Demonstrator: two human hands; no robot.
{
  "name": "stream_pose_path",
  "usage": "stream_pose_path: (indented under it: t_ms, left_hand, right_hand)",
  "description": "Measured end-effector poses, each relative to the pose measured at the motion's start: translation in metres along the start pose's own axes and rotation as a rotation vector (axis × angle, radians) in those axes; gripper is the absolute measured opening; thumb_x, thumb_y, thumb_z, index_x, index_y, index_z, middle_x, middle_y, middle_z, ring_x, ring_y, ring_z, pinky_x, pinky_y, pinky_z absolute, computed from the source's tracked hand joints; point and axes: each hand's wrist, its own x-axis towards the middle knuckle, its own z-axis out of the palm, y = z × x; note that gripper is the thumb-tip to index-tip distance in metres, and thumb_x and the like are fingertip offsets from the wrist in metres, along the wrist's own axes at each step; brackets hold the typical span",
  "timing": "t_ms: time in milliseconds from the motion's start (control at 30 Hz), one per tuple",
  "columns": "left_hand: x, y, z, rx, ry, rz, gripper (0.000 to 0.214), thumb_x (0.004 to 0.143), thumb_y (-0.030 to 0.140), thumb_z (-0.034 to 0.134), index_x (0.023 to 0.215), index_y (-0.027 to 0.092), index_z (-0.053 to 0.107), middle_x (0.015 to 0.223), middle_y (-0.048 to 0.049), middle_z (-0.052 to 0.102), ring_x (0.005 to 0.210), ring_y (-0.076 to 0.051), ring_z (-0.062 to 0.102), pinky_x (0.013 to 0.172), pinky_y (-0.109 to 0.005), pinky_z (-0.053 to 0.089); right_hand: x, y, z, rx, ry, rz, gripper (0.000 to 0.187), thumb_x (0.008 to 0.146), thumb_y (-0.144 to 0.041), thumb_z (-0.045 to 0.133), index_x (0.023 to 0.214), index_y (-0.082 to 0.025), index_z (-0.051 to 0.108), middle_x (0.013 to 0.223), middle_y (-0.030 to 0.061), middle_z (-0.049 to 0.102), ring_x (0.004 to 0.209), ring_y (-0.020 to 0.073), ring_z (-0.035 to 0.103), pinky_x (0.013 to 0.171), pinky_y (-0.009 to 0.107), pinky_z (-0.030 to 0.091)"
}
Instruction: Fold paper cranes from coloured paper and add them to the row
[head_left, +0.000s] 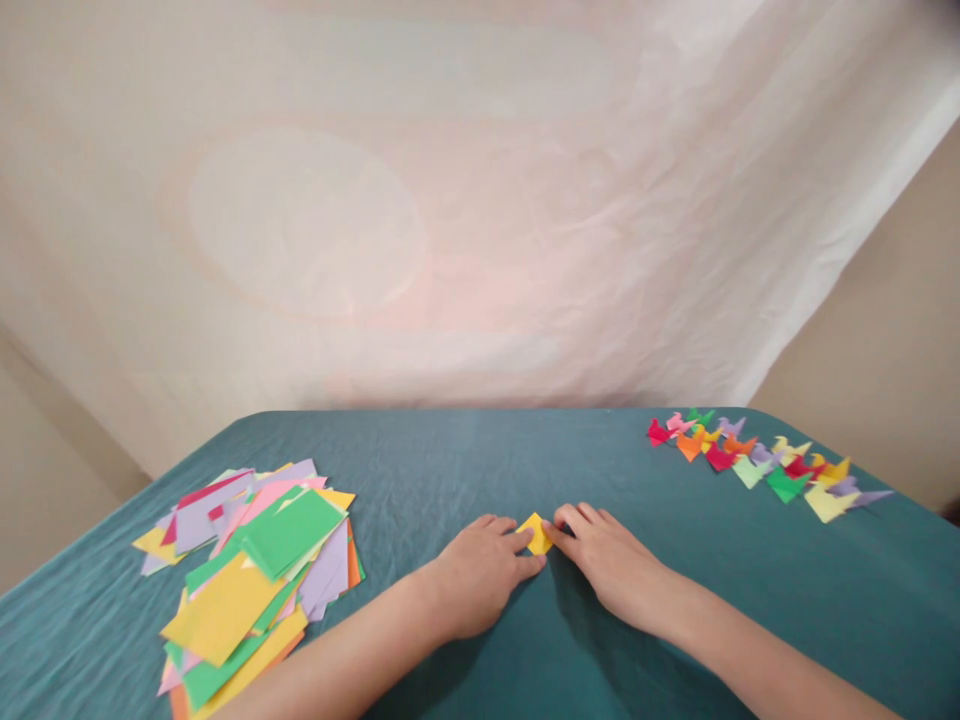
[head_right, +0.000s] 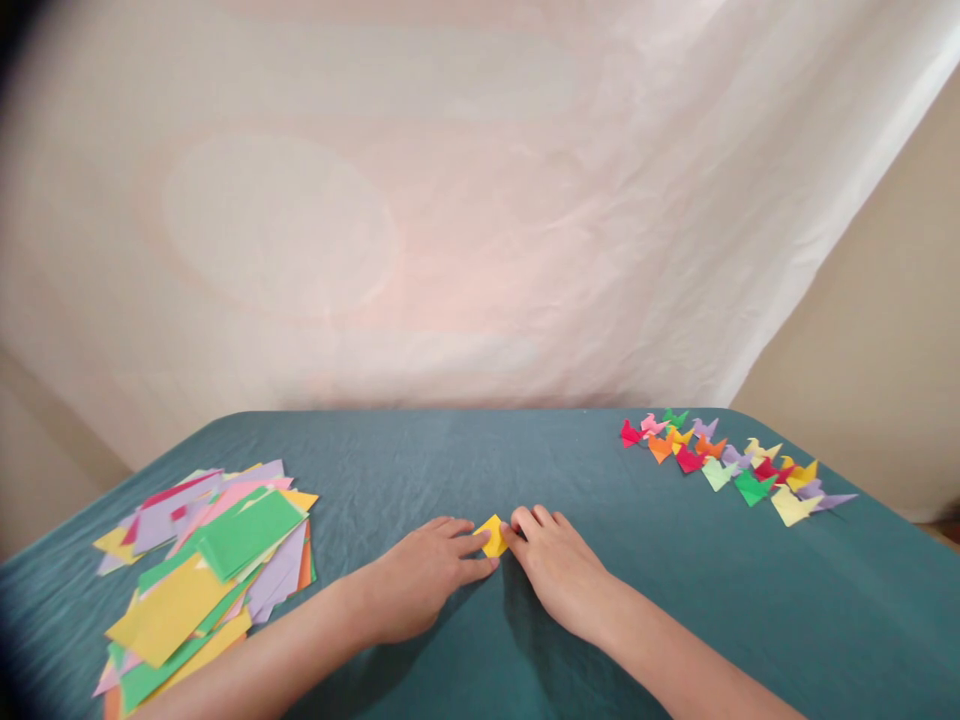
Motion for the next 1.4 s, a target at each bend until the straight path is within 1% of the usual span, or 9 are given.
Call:
stream_pose_path:
  t_ms: [133, 300, 533, 767, 900, 1000, 1067, 1200, 1400]
  left_hand:
    - [0.0, 0.004, -0.003, -0.006, -0.015, 0.001, 0.035, 0.081, 0.018, 0.047, 0.116, 0.019, 0.05, 0.113, -0.0089, 0.058, 0.105, -0.022, 0.05, 0.092, -0.035, 0.037]
    - [0.001, 0.01, -0.003, -0.008, -0.018, -0.042, 0.044, 0.08, 0.016, 0.047, 0.123, 0.013, 0.042, 0.117, -0.0118, 0.055, 0.102, -0.022, 0.051, 0.091, -0.034, 0.037]
    - [0.009, 0.018, 0.001, 0.071, -0.062, -0.122, 0.034, 0.081, 0.015, 0.045, 0.114, 0.011, 0.051, 0.101, -0.0108, 0.06, 0.09, -0.022, 0.053, 0.085, -0.034, 0.04]
    - [0.004, 0.006, 0.007, -0.005, 0.03, -0.046, 0.03, 0.082, 0.02, 0.049, 0.112, 0.021, 0.054, 0.108, -0.0088, 0.057, 0.102, -0.023, 0.051, 0.09, -0.035, 0.038]
    - [0.006, 0.003, 0.003, -0.035, 0.006, -0.017, 0.027, 0.08, 0.017, 0.051, 0.106, 0.02, 0.055, 0.103, -0.0081, 0.06, 0.099, -0.022, 0.054, 0.088, -0.034, 0.039]
    - [0.008, 0.006, 0.003, -0.032, 0.016, -0.033, 0.037, 0.077, 0.012, 0.05, 0.113, 0.017, 0.049, 0.101, -0.0087, 0.061, 0.095, -0.021, 0.056, 0.086, -0.033, 0.04]
    - [0.009, 0.008, 0.005, -0.013, 0.027, -0.047, 0.039, 0.076, 0.012, 0.05, 0.115, 0.015, 0.047, 0.101, -0.0095, 0.062, 0.093, -0.02, 0.057, 0.086, -0.033, 0.04]
    - [0.014, 0.013, 0.018, 0.081, 0.039, -0.064, 0.021, 0.081, 0.014, 0.046, 0.1, 0.012, 0.056, 0.094, -0.0101, 0.063, 0.089, -0.022, 0.058, 0.085, -0.034, 0.04]
    - [0.016, 0.014, 0.028, 0.149, 0.076, -0.07, 0.027, 0.084, 0.016, 0.044, 0.108, 0.009, 0.055, 0.1, -0.0132, 0.062, 0.097, -0.024, 0.055, 0.086, -0.035, 0.04]
  right_hand:
    - [0.001, -0.002, 0.002, -0.032, -0.002, 0.013, 0.034, 0.086, -0.005, 0.04, 0.114, -0.018, 0.052, 0.099, 0.0066, 0.053, 0.088, 0.0201, 0.047, 0.072, 0.031, 0.038]
    - [0.0, -0.001, 0.005, -0.044, 0.01, 0.007, 0.031, 0.087, -0.007, 0.04, 0.113, -0.019, 0.053, 0.098, 0.0065, 0.053, 0.088, 0.0199, 0.047, 0.072, 0.031, 0.038]
    - [0.0, 0.0, 0.004, -0.016, 0.031, -0.003, 0.029, 0.088, -0.007, 0.038, 0.109, -0.019, 0.054, 0.096, 0.0062, 0.053, 0.087, 0.0186, 0.047, 0.071, 0.03, 0.037]
    - [0.001, 0.001, 0.004, 0.011, 0.004, 0.002, 0.029, 0.086, -0.007, 0.041, 0.109, -0.02, 0.054, 0.098, 0.0059, 0.052, 0.088, 0.0193, 0.046, 0.071, 0.03, 0.035]
    - [0.002, 0.002, 0.005, 0.034, 0.007, 0.006, 0.028, 0.085, -0.009, 0.043, 0.107, -0.02, 0.056, 0.097, 0.0057, 0.052, 0.088, 0.0188, 0.046, 0.071, 0.029, 0.035]
    - [0.002, 0.002, 0.007, 0.046, 0.028, 0.011, 0.026, 0.086, -0.01, 0.043, 0.106, -0.02, 0.057, 0.096, 0.0056, 0.053, 0.087, 0.0186, 0.046, 0.072, 0.029, 0.035]
    - [0.002, 0.002, 0.008, 0.052, 0.047, 0.015, 0.025, 0.086, -0.01, 0.043, 0.104, -0.02, 0.058, 0.095, 0.0056, 0.053, 0.087, 0.0186, 0.046, 0.072, 0.03, 0.035]
    - [0.003, 0.001, 0.014, 0.047, 0.092, 0.027, 0.025, 0.086, -0.009, 0.042, 0.104, -0.019, 0.058, 0.093, 0.0058, 0.053, 0.085, 0.0184, 0.047, 0.072, 0.03, 0.036]
    - [0.007, 0.004, 0.024, 0.077, 0.173, 0.038, 0.028, 0.085, -0.005, 0.04, 0.1, -0.018, 0.061, 0.09, 0.0064, 0.053, 0.083, 0.0182, 0.046, 0.071, 0.03, 0.036]
